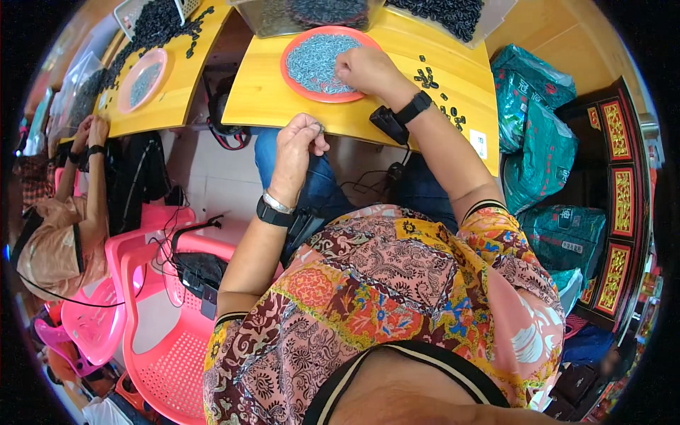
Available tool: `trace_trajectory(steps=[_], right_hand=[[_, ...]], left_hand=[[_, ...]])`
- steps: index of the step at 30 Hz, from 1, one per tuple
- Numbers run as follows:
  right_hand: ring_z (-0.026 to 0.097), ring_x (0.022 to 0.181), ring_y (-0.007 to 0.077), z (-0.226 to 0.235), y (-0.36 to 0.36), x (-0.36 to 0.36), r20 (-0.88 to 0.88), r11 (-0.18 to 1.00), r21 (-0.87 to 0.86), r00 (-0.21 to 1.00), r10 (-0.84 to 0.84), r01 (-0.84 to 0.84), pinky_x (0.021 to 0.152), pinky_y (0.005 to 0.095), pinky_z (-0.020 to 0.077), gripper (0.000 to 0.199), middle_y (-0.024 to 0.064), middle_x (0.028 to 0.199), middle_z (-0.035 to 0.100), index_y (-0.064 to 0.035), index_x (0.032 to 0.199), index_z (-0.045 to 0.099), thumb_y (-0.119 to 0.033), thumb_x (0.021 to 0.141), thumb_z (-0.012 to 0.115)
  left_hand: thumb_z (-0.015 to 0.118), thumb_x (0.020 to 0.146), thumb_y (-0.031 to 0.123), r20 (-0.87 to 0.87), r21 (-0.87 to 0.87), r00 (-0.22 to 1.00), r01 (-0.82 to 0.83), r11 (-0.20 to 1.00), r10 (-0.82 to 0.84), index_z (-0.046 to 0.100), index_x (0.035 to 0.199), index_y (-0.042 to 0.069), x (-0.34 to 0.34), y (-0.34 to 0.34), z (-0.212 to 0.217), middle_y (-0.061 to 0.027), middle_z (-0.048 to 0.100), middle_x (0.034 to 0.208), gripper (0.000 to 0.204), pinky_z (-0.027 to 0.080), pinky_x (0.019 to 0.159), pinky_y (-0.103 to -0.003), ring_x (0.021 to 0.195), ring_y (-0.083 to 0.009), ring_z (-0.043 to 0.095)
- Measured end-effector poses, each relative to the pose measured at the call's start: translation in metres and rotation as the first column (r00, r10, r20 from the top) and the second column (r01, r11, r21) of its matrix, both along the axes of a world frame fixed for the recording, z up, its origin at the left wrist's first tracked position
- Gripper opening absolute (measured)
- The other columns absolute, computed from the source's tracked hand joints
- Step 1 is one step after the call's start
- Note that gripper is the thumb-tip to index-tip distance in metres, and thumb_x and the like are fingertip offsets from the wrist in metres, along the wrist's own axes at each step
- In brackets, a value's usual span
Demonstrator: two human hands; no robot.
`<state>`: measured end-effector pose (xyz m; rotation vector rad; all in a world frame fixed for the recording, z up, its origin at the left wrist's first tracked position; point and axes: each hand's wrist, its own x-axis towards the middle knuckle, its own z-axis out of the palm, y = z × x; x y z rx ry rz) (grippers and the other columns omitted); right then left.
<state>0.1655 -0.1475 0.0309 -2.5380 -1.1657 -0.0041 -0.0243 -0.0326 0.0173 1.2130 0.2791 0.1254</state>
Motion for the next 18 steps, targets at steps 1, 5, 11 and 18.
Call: trace_trajectory(steps=[1,5,11,18], right_hand=[[0.060,0.073,0.0323,0.002,-0.002,0.000,-0.061,0.997,0.075,0.998,-0.022,0.026,0.064,0.0435,0.0462,0.011,0.0127,0.073,0.063,-0.0101,0.073,0.066,-0.019,0.071,0.059],[0.060,0.074,0.0313,0.000,-0.007,-0.001,-0.167,0.987,0.160,0.985,0.035,-0.008,0.065,0.0424,0.0466,0.011,0.0116,0.074,0.063,-0.0107,0.073,0.066,-0.019,0.070,0.059],[0.061,0.074,0.0297,-0.007,0.002,-0.006,-0.054,0.994,0.055,0.993,0.101,-0.098,0.067,0.0395,0.0478,0.012,0.0108,0.076,0.065,-0.0128,0.077,0.068,-0.020,0.070,0.061],[0.062,0.066,0.0167,-0.009,-0.004,0.003,-0.220,0.965,0.258,0.975,0.004,0.055,0.062,0.0305,0.0483,0.012,0.0067,0.078,0.066,-0.0067,0.083,0.068,-0.016,0.076,0.066]], left_hand=[[0.047,0.085,0.009,-0.006,0.005,1.000,0.001,1.000,-0.001,0.052,0.077,0.004,0.000,0.000,0.001,-0.0025,0.054,0.062,0.011,0.040,0.053,-0.020,0.054,-0.0093,0.050],[0.045,0.086,0.010,-0.009,0.051,0.999,0.044,0.998,-0.044,0.051,0.079,0.005,0.000,0.002,-0.005,-0.0040,0.055,0.064,0.011,0.042,0.055,-0.022,0.057,-0.0126,0.054],[0.046,0.086,0.010,-0.024,0.043,0.996,0.082,0.996,-0.081,0.051,0.079,0.006,0.000,0.000,-0.007,-0.0036,0.055,0.063,0.010,0.042,0.054,-0.021,0.056,-0.0120,0.054],[0.047,0.087,0.010,-0.011,0.035,0.999,0.051,0.998,-0.050,0.052,0.079,0.005,0.000,0.000,-0.004,-0.0030,0.055,0.063,0.010,0.042,0.054,-0.021,0.056,-0.0114,0.054]])
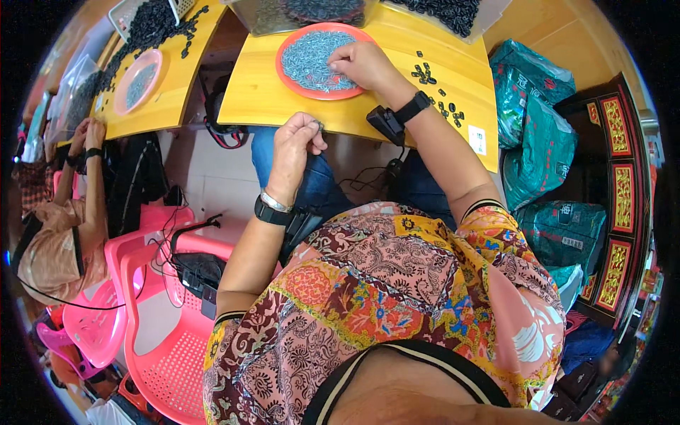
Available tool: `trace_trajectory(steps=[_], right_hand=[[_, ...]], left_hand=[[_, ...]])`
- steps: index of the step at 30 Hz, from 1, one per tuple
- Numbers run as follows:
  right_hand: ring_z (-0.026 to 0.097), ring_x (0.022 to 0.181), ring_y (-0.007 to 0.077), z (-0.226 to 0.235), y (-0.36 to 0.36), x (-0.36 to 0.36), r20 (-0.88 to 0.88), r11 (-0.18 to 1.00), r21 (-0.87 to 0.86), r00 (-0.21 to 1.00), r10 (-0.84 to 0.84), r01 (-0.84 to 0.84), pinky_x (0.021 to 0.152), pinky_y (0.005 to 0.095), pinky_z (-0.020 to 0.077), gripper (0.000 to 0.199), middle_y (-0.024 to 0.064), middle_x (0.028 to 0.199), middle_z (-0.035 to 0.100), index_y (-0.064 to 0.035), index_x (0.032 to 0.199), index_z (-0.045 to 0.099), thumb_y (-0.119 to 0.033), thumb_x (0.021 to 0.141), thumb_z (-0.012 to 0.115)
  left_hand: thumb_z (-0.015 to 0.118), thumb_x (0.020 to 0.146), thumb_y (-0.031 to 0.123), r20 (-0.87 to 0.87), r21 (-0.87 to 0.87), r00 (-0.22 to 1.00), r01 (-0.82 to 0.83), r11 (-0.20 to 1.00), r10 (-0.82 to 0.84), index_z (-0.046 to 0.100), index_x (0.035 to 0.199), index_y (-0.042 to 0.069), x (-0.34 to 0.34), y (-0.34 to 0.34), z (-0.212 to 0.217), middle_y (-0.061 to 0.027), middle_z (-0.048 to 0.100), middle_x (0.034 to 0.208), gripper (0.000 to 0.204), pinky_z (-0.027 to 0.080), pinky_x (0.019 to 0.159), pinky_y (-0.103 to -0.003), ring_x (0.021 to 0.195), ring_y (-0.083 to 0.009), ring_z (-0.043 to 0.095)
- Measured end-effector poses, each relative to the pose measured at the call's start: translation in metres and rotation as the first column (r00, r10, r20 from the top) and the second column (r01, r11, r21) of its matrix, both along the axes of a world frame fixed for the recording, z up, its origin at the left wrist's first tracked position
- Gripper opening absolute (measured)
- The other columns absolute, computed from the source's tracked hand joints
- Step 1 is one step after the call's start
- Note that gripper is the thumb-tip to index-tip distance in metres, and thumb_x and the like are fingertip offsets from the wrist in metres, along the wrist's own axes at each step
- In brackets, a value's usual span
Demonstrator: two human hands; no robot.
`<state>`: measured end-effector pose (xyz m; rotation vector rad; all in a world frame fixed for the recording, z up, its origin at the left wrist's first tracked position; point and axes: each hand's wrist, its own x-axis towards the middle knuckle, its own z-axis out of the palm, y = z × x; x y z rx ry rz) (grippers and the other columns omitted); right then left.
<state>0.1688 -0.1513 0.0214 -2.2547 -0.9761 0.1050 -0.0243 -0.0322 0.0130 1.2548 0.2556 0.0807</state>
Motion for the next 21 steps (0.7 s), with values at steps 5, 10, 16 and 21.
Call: trace_trajectory(steps=[5,10,16,21], right_hand=[[0.061,0.067,0.0091,0.001,-0.008,0.000,-0.447,0.941,0.334,0.888,0.109,0.053,0.061,0.0220,0.0489,0.013,0.0042,0.079,0.066,-0.0018,0.092,0.065,-0.009,0.081,0.062],[0.060,0.066,0.0063,0.024,-0.022,-0.026,-0.609,0.867,0.485,0.755,0.243,0.112,0.060,0.0191,0.0481,0.015,0.0043,0.081,0.066,-0.0019,0.094,0.062,-0.013,0.085,0.061],[0.056,0.065,0.0051,0.030,-0.027,-0.073,-0.615,0.855,0.510,0.736,0.284,0.097,0.059,0.0188,0.0459,0.013,0.0009,0.076,0.062,-0.0036,0.090,0.059,-0.017,0.087,0.059],[0.054,0.066,0.0056,0.030,-0.024,-0.092,-0.592,0.831,0.550,0.739,0.322,0.079,0.061,0.0197,0.0453,0.013,0.0000,0.076,0.061,-0.0041,0.089,0.059,-0.017,0.088,0.058]], left_hand=[[0.048,0.088,0.008,-0.017,-0.011,0.999,-0.047,0.999,0.047,0.053,0.081,0.004,-0.001,-0.002,0.007,-0.0021,0.054,0.063,0.010,0.040,0.052,-0.020,0.054,-0.0089,0.050],[0.048,0.089,0.010,0.025,-0.026,0.998,-0.064,0.998,0.065,0.053,0.083,0.004,-0.001,0.001,0.015,-0.0021,0.054,0.064,0.010,0.041,0.053,-0.020,0.056,-0.0093,0.051],[0.047,0.090,0.012,0.087,0.000,0.992,-0.096,0.995,0.095,0.052,0.083,0.003,-0.003,0.000,0.028,-0.0033,0.054,0.066,0.012,0.042,0.058,-0.022,0.059,-0.0117,0.053],[0.046,0.091,0.013,0.138,0.045,0.988,-0.079,0.996,0.072,0.050,0.083,0.002,-0.004,-0.007,0.030,-0.0042,0.052,0.066,0.014,0.043,0.060,-0.024,0.060,-0.0124,0.050]])
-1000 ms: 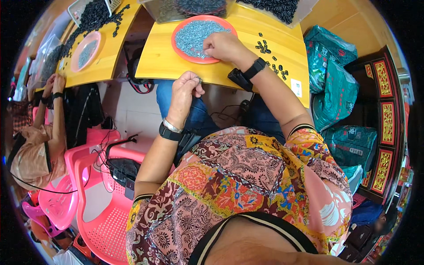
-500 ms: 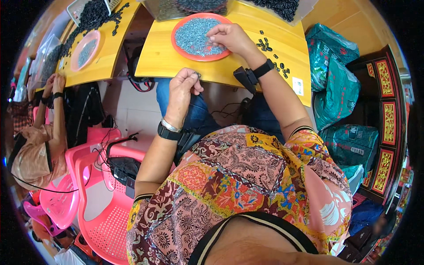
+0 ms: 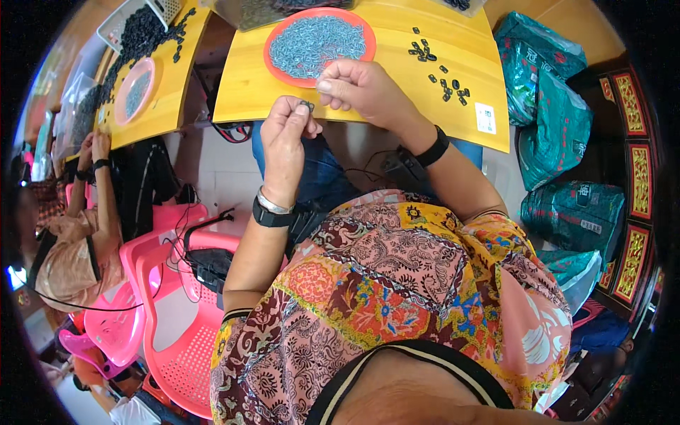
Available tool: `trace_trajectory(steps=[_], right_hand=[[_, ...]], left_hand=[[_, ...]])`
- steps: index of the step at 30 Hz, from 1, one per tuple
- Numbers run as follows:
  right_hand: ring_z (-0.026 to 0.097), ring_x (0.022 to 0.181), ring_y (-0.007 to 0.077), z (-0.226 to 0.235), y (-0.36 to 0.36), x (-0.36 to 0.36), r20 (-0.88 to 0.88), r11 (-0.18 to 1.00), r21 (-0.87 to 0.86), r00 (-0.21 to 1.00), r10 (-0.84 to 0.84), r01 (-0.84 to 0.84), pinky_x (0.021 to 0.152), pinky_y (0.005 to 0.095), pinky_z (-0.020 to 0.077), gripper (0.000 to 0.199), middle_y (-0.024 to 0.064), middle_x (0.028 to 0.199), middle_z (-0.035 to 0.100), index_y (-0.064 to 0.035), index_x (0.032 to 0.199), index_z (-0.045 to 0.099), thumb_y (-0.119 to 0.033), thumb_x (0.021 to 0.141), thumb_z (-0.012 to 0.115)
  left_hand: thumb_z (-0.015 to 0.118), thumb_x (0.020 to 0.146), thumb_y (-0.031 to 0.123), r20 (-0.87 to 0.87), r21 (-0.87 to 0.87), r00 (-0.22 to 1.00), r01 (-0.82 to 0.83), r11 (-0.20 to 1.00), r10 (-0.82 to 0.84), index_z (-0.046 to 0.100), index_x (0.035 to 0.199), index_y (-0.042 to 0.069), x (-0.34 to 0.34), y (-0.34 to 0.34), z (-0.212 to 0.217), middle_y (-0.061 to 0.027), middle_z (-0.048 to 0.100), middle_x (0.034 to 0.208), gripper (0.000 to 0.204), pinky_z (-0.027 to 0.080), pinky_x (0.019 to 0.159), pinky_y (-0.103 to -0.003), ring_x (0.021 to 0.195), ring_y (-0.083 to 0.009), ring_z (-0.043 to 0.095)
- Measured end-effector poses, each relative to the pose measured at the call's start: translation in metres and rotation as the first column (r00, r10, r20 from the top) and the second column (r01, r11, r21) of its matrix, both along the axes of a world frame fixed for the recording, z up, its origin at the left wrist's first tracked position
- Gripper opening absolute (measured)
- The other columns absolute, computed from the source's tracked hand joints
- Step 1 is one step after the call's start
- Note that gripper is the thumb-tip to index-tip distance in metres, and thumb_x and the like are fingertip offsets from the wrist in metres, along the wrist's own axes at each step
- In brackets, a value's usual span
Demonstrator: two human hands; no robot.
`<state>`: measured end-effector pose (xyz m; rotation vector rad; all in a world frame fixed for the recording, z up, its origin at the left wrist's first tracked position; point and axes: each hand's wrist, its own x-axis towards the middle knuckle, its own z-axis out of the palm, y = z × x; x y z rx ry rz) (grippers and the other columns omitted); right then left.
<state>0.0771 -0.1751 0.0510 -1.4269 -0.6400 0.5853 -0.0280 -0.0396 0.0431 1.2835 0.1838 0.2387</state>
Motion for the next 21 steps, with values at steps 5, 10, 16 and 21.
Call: trace_trajectory(steps=[5,10,16,21], right_hand=[[0.054,0.069,0.0068,0.005,0.001,-0.007,0.035,0.994,0.104,0.999,0.017,-0.021,0.065,0.0214,0.0459,0.012,0.0009,0.077,0.060,-0.0033,0.087,0.059,-0.015,0.088,0.057],[0.053,0.069,0.0061,-0.003,0.002,-0.009,0.037,0.990,0.131,0.998,0.050,-0.054,0.065,0.0212,0.0450,0.013,-0.0004,0.075,0.058,-0.0023,0.086,0.059,-0.015,0.088,0.057],[0.051,0.067,0.0049,-0.008,0.004,-0.011,0.054,0.993,0.102,0.997,0.055,-0.061,0.062,0.0203,0.0434,0.012,-0.0022,0.072,0.055,-0.0018,0.084,0.058,-0.013,0.088,0.056],[0.050,0.066,0.0045,-0.007,0.005,-0.017,0.141,0.999,0.049,0.990,-0.008,0.001,0.060,0.0195,0.0425,0.011,-0.0020,0.071,0.054,-0.0015,0.083,0.057,-0.012,0.088,0.056]], left_hand=[[0.046,0.091,0.012,0.012,0.255,0.999,-0.045,0.966,0.043,0.050,0.083,0.001,-0.002,-0.005,0.007,-0.0040,0.051,0.066,0.014,0.042,0.060,-0.024,0.060,-0.0113,0.048],[0.048,0.089,0.012,0.037,0.268,0.997,-0.074,0.961,0.066,0.053,0.082,0.000,-0.001,-0.004,0.000,-0.0014,0.052,0.063,0.015,0.041,0.055,-0.023,0.058,-0.0074,0.048],[0.048,0.089,0.012,0.036,0.309,0.997,-0.077,0.948,0.069,0.054,0.081,0.000,-0.001,-0.004,-0.001,-0.0028,0.053,0.062,0.016,0.041,0.054,-0.024,0.057,-0.0085,0.049],[0.048,0.089,0.011,0.019,0.353,0.996,-0.093,0.931,0.092,0.053,0.078,-0.001,-0.002,-0.005,0.000,-0.0039,0.053,0.060,0.017,0.041,0.053,-0.025,0.055,-0.0091,0.049]])
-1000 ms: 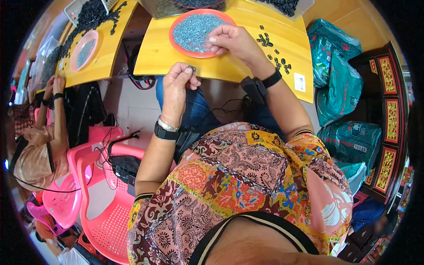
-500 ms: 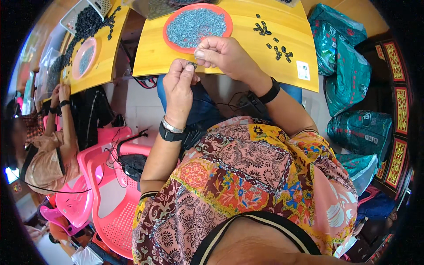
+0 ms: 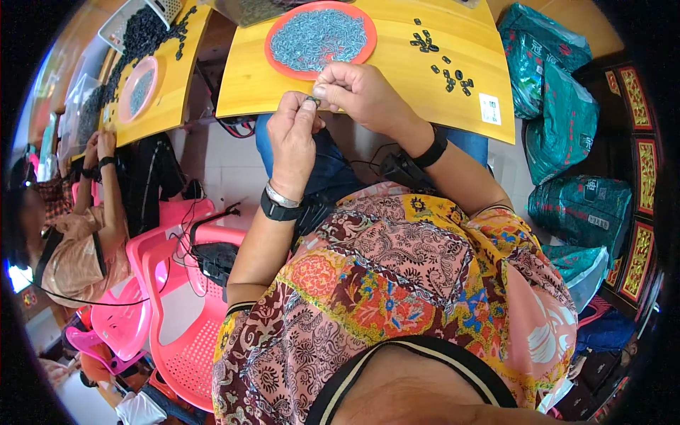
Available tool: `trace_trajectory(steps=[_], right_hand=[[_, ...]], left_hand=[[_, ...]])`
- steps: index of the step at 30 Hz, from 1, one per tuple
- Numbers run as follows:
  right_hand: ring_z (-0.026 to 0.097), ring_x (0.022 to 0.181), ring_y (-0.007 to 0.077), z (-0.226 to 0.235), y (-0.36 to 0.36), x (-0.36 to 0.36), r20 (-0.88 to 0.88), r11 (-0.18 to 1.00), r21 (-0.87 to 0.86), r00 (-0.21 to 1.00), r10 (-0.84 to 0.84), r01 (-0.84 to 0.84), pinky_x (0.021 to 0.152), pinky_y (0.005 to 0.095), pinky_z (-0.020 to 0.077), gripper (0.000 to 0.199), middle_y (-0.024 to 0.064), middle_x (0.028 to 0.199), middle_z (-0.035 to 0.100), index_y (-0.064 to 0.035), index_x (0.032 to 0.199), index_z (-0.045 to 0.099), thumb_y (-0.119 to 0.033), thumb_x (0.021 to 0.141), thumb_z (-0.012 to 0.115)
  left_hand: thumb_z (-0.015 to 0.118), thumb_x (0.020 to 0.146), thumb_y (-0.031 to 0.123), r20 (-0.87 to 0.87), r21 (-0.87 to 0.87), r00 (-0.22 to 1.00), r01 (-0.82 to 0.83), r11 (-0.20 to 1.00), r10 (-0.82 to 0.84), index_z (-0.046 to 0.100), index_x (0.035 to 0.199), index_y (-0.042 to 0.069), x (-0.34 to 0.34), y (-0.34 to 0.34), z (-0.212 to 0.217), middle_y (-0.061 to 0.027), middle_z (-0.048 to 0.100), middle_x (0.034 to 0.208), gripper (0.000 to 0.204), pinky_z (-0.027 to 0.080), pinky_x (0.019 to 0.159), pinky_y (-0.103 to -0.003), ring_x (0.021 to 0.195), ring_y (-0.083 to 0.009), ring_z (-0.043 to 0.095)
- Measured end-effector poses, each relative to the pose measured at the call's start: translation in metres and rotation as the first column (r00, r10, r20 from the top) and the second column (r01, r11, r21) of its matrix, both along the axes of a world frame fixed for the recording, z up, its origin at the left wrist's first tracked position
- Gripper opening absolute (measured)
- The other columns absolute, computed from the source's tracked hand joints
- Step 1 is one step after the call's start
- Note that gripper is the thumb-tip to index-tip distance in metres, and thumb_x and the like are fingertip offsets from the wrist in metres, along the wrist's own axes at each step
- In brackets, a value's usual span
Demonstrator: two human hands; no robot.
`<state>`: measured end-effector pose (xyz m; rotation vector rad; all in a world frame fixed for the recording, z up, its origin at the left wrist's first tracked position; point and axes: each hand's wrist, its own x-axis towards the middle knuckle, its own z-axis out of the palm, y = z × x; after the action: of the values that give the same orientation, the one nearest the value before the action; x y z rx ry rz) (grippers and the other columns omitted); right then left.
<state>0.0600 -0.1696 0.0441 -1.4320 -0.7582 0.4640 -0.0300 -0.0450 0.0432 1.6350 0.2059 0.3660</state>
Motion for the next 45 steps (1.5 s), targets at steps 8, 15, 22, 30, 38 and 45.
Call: trace_trajectory(steps=[8,15,22,30,38,45], right_hand=[[0.051,0.059,0.0061,-0.006,0.008,-0.009,-0.022,0.996,0.035,0.997,-0.077,0.077,0.053,0.0226,0.0427,0.015,0.0012,0.063,0.056,0.0013,0.076,0.057,-0.010,0.085,0.056],[0.051,0.062,0.0038,-0.015,0.008,-0.008,-0.146,0.998,0.040,0.988,-0.042,0.049,0.057,0.0192,0.0429,0.013,-0.0024,0.070,0.056,-0.0016,0.086,0.059,-0.014,0.088,0.056],[0.055,0.064,0.0062,-0.014,-0.001,0.003,-0.245,0.998,0.066,0.969,0.039,-0.024,0.058,0.0196,0.0438,0.018,0.0007,0.072,0.061,-0.0014,0.089,0.061,-0.018,0.089,0.055],[0.057,0.066,0.0072,-0.015,-0.002,-0.001,-0.254,0.996,0.067,0.965,0.068,-0.053,0.060,0.0208,0.0442,0.016,0.0023,0.076,0.063,-0.0007,0.092,0.060,-0.016,0.088,0.055],[0.059,0.061,0.0108,-0.013,-0.002,-0.003,-0.227,0.989,0.139,0.970,0.082,-0.051,0.056,0.0238,0.0475,0.010,0.0049,0.073,0.063,0.0022,0.088,0.057,-0.008,0.087,0.054],[0.060,0.057,0.0111,-0.024,0.002,-0.006,-0.170,0.994,0.108,0.985,-0.004,0.022,0.055,0.0233,0.0479,0.011,0.0060,0.067,0.063,0.0043,0.083,0.057,-0.006,0.085,0.053]], left_hand=[[0.046,0.090,0.008,0.044,-0.069,0.999,-0.024,0.997,0.028,0.051,0.074,0.000,0.000,-0.004,-0.002,-0.0018,0.051,0.060,0.018,0.038,0.050,-0.023,0.055,-0.0080,0.046],[0.046,0.090,0.009,0.005,-0.293,1.000,0.006,0.956,-0.004,0.050,0.077,0.002,0.002,0.000,-0.015,-0.0008,0.048,0.063,0.016,0.038,0.052,-0.022,0.056,-0.0082,0.045],[0.046,0.090,0.011,-0.037,-0.363,0.999,0.006,0.932,-0.020,0.051,0.079,0.003,0.004,0.000,-0.011,-0.0015,0.050,0.065,0.014,0.040,0.054,-0.022,0.057,-0.0099,0.048],[0.044,0.089,0.010,-0.038,-0.484,0.996,0.050,0.873,-0.079,0.051,0.079,0.003,0.005,0.006,-0.014,-0.0042,0.053,0.064,0.014,0.042,0.054,-0.023,0.055,-0.0130,0.051],[0.045,0.089,0.012,-0.062,-0.456,0.988,0.101,0.884,-0.145,0.050,0.080,0.003,0.006,0.006,-0.012,-0.0033,0.052,0.065,0.013,0.044,0.055,-0.023,0.055,-0.0111,0.050],[0.046,0.088,0.010,-0.083,-0.415,0.987,0.090,0.905,-0.136,0.050,0.080,0.002,0.006,0.005,-0.016,-0.0026,0.051,0.067,0.012,0.044,0.057,-0.023,0.058,-0.0102,0.049]])
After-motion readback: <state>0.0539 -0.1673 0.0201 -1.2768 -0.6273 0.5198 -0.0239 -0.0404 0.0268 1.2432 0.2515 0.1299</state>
